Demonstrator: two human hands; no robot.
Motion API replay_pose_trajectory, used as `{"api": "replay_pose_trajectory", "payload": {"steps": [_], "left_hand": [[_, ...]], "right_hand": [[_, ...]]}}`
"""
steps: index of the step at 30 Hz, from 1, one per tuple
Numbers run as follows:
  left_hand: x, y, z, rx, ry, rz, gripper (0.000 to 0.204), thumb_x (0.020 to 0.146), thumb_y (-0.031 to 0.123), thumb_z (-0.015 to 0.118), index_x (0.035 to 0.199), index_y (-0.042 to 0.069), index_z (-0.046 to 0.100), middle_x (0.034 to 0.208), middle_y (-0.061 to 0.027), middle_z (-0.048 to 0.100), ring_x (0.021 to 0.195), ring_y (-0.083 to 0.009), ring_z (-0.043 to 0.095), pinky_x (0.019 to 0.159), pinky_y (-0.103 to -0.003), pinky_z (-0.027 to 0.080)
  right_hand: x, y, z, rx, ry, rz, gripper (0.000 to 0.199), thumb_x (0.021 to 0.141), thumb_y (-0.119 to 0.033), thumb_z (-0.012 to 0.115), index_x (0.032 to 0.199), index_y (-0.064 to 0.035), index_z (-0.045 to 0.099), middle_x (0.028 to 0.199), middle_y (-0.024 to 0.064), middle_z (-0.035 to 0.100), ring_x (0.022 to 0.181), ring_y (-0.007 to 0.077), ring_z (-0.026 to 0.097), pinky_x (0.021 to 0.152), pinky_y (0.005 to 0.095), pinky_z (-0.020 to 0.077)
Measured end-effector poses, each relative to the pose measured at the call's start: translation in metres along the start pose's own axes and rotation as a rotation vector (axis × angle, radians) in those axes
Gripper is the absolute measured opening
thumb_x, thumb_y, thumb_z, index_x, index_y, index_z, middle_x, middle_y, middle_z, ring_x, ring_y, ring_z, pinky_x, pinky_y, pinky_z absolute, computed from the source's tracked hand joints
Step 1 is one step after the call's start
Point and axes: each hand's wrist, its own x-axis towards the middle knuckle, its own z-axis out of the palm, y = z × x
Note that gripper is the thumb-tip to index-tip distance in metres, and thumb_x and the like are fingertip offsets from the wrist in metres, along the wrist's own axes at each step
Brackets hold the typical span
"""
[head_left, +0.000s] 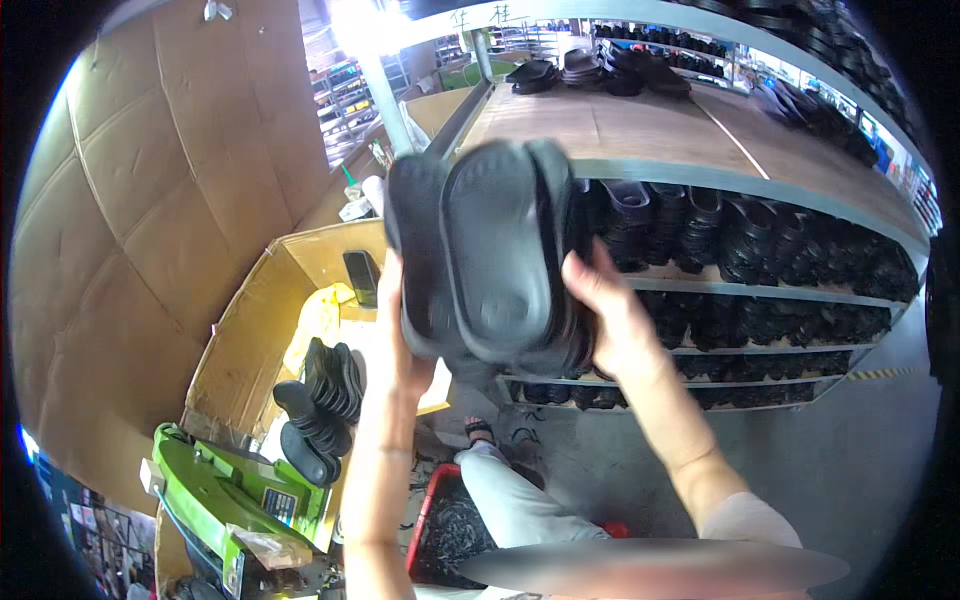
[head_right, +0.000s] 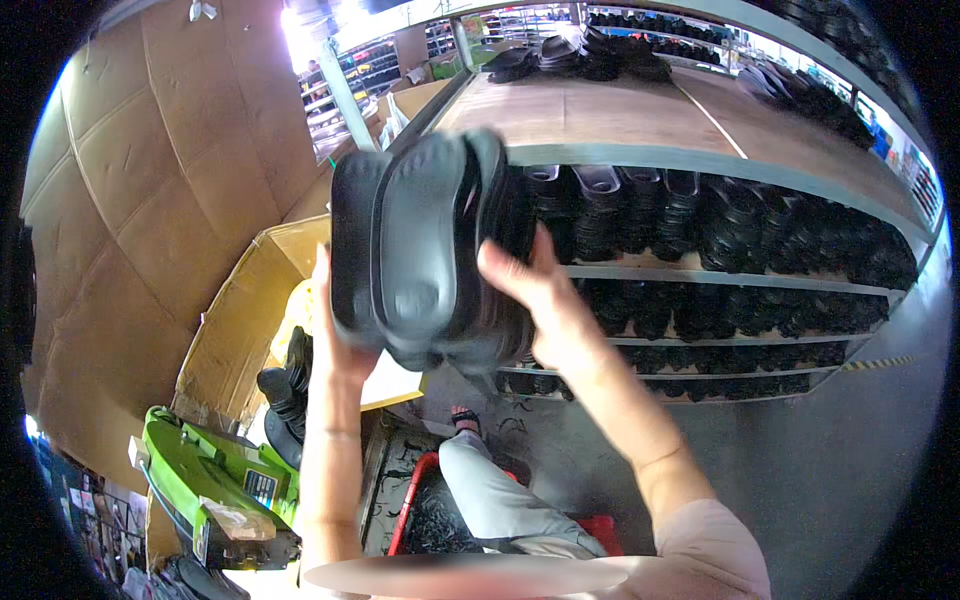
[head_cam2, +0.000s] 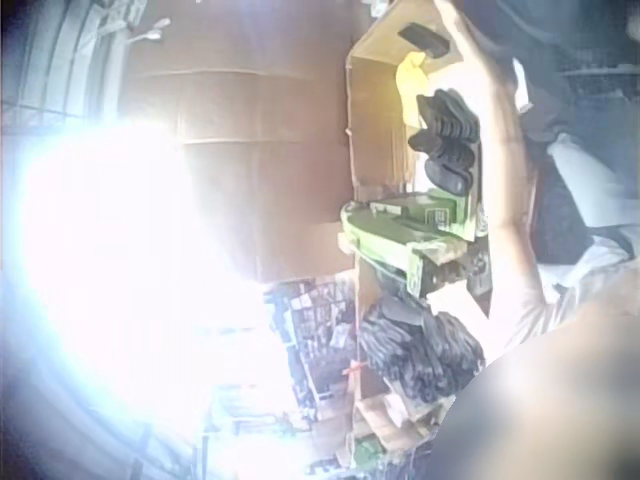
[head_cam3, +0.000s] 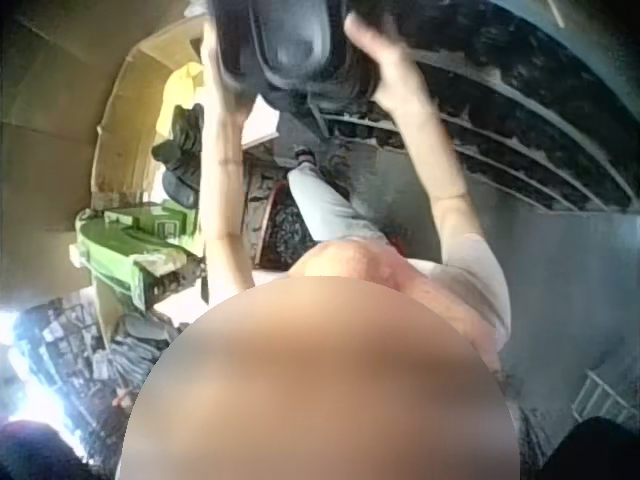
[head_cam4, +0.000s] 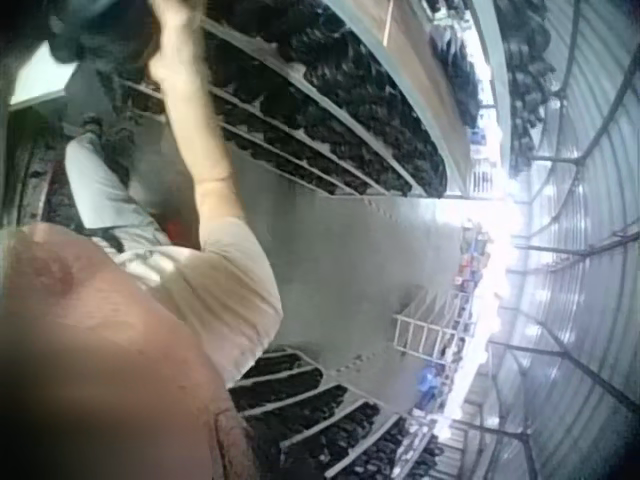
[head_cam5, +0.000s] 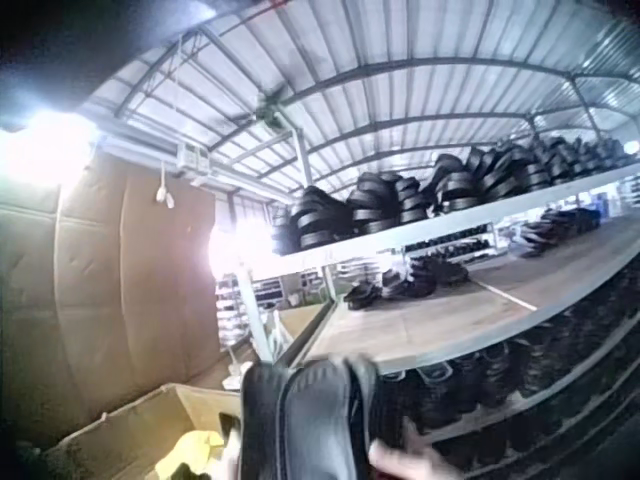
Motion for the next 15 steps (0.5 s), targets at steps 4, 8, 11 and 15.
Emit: {"api": "replay_pose_trajectory", "payload": {"steps": [4,8,11,15], "left_hand": [[0.050,0.045,0.068,-0.008,-0.216,-0.064,0.064,0.085,0.060,0.049,0.130,0.015,0.049,0.133,-0.0086,0.050,0.119,-0.0241,0.049,0.102,-0.044,0.037],[0.123,0.057,0.094,0.057,-0.316,-0.161,0.067,0.081,0.063,0.052,0.126,0.014,0.052,0.126,-0.0114,0.055,0.116,-0.0271,0.051,0.101,-0.049,0.037],[0.168,0.062,0.107,0.143,-0.316,-0.213,0.069,0.078,0.066,0.052,0.122,0.014,0.056,0.122,-0.0117,0.058,0.112,-0.0275,0.053,0.099,-0.050,0.037],[0.223,0.067,0.106,0.167,-0.390,-0.327,0.076,0.072,0.073,0.052,0.118,0.013,0.060,0.119,-0.0147,0.059,0.108,-0.0311,0.056,0.096,-0.053,0.038]], "right_hand": [[0.040,-0.067,0.015,0.053,-0.115,-0.001,0.037,0.094,-0.029,0.052,0.119,-0.0017,0.054,0.118,0.0123,0.059,0.109,0.0215,0.057,0.094,0.0381,0.0468],[0.091,-0.108,0.005,0.121,-0.110,0.033,0.034,0.089,-0.031,0.058,0.109,-0.0029,0.061,0.111,0.0148,0.063,0.104,0.0251,0.060,0.095,0.0431,0.0455],[0.132,-0.130,-0.013,0.116,-0.127,0.150,0.037,0.087,-0.035,0.059,0.108,-0.0041,0.061,0.111,0.0162,0.063,0.103,0.0287,0.060,0.095,0.0502,0.0431],[0.184,-0.138,-0.023,0.029,-0.037,0.170,0.045,0.086,-0.041,0.059,0.111,-0.0039,0.059,0.115,0.0189,0.060,0.107,0.0314,0.057,0.096,0.0545,0.0389]]}}
